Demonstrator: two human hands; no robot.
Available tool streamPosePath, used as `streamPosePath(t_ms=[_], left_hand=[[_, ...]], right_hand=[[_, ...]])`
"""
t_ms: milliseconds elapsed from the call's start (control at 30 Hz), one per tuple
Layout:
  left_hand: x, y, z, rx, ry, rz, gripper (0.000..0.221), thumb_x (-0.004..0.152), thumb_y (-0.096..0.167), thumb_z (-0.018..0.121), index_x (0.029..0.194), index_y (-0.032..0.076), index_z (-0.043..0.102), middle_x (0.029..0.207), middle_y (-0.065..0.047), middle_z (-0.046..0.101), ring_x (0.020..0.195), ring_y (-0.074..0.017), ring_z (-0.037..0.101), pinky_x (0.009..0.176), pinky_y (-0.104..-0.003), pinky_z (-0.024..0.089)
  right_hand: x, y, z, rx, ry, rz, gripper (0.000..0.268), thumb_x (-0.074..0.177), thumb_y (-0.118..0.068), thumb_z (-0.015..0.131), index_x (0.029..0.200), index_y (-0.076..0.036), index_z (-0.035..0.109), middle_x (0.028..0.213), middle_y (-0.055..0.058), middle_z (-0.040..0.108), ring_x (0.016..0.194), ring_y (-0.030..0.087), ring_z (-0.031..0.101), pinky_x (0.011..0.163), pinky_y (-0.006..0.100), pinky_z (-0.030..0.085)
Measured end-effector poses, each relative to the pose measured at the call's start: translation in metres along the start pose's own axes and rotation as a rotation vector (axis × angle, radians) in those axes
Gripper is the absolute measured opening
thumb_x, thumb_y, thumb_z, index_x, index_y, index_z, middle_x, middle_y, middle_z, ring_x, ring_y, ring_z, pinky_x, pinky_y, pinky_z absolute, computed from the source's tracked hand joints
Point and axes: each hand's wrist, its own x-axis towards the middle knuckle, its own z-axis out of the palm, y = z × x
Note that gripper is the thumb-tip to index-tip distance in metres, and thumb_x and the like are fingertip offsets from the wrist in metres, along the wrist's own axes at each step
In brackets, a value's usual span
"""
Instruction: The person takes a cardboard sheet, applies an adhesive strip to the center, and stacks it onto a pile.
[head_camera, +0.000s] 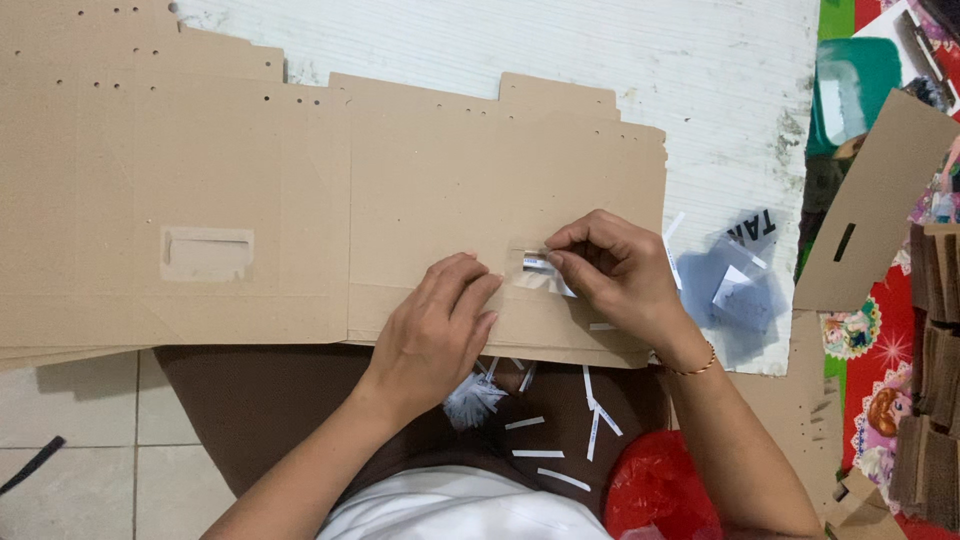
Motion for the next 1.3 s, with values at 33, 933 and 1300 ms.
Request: streamPosePath(t_ms=[33,933,1300], left_hand=[[0.001,0.001,0.0,0.005,-0.008,0.001,0.029,0.102,0.013,0.056,0.126,-0.002,0.061,0.117,-0.019,0.056,0.123,-0.0407,0.059,0.103,-0.052,0.052],[0.0,0.005,0.002,0.225,-0.073,0.078,0.036,0.102,0.014,0.053,0.134,0.0,0.063,0.138,-0.017,0.058,0.123,-0.0375,0.057,0.112,-0.054,0.041],[0.021,-0.002,-0.004,0.291,-0.266,-0.001,0.055,0.105,0.033,0.046,0.149,0.0,0.051,0.158,-0.018,0.046,0.142,-0.0373,0.044,0.117,-0.055,0.028]], right_hand=[[0.001,0.0,0.0,-0.011,-0.003,-0.002,0.011,0.086,0.004,0.075,0.095,-0.001,0.078,0.079,0.014,0.073,0.064,0.02,0.067,0.054,0.03,0.053],[-0.007,0.006,0.003,-0.292,0.203,-0.086,0.013,0.084,0.002,0.082,0.094,-0.004,0.076,0.078,0.011,0.069,0.07,0.028,0.07,0.058,0.035,0.057],[-0.046,0.008,0.043,-0.744,-0.109,-0.199,0.071,0.108,-0.055,0.036,0.155,-0.003,0.043,0.162,0.022,0.037,0.151,0.037,0.027,0.123,0.052,0.012]])
